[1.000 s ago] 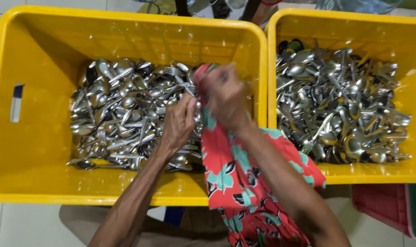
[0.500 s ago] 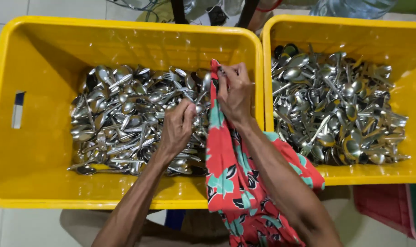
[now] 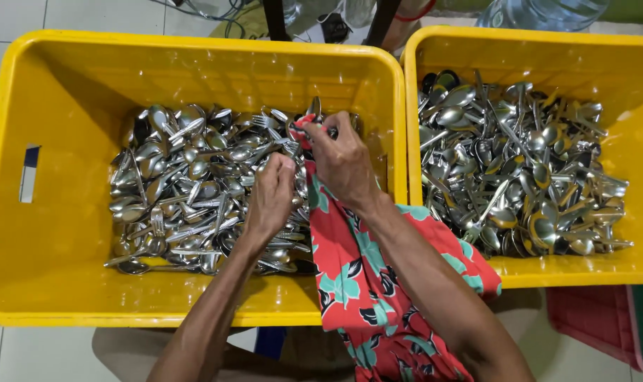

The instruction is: Wiping individual spoons and forks with a cloth and moving them from one bin to another.

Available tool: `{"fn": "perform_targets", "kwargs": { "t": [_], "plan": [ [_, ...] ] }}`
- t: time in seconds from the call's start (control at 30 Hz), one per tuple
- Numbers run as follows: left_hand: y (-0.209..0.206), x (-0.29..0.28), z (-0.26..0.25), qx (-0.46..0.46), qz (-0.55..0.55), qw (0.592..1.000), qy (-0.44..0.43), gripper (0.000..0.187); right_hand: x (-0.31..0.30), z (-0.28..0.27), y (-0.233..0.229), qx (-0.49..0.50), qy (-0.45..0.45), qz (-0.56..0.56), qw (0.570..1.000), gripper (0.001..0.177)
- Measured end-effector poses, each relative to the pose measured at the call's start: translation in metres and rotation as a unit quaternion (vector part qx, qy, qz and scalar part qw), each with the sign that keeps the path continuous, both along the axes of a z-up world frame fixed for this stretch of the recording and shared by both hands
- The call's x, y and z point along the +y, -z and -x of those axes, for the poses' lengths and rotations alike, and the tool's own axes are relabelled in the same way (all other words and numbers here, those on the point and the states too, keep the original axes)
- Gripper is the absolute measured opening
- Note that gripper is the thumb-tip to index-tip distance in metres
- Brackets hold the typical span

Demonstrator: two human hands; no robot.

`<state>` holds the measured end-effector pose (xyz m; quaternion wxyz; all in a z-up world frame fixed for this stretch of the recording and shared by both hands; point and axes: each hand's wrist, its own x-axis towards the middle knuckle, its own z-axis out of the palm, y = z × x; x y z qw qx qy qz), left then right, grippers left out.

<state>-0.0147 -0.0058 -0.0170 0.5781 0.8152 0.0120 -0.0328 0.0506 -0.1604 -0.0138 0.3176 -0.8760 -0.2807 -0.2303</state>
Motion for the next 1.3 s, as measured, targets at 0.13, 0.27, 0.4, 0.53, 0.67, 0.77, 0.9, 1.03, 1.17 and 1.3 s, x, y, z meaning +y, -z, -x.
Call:
{"fn": "perform_targets", "kwargs": {
  "t": [0.13,0.27,0.4,0.53,0.67,0.77,0.9,1.03,1.17,1.3],
  "plan": [
    [0.022,0.01,-0.007,0.055,0.107,0.992,0.035,0.029,-0.007,-0.011,0.012,-0.011,-0.014,-0.006,1.0,0.021],
    [0.029,0.012,-0.009,0.083,0.212,0.969,0.101,0.03,-0.011,-0.017,0.005,-0.022,0.014,-0.078,0.997,0.02],
    [0.009,0.012,-0.005,0.029,0.151,0.983,0.096,0.03,-0.009,-0.013,0.008,-0.021,0.013,-0.081,0.996,0.018],
    [0.006,0.004,-0.001,0.025,0.035,0.996,0.076,0.029,-0.017,-0.019,0.007,0.022,0.027,-0.119,0.992,0.017],
    [0.001,0.001,0.001,-0.037,-0.168,0.983,0.07,0.025,-0.003,-0.008,0.003,-0.069,0.042,-0.023,0.996,0.016],
    [0.006,0.002,0.007,-0.036,-0.223,0.972,0.063,0.025,0.003,-0.013,-0.001,-0.078,0.071,0.009,0.994,0.017],
    [0.014,-0.004,0.004,-0.052,-0.091,0.994,-0.007,0.028,-0.023,-0.025,0.027,0.005,0.117,-0.141,0.983,0.019],
    [0.0,-0.019,0.008,-0.041,-0.061,0.997,0.027,0.031,-0.013,-0.011,0.006,-0.035,0.115,-0.145,0.982,0.014],
    [-0.005,-0.023,0.009,-0.084,-0.107,0.99,0.029,0.025,0.0,0.002,-0.013,-0.041,0.093,-0.063,0.993,0.006],
    [0.004,-0.016,0.0,-0.108,-0.061,0.991,-0.051,0.027,-0.002,0.008,0.011,0.222,0.057,-0.192,0.954,0.01]
  ]
}}
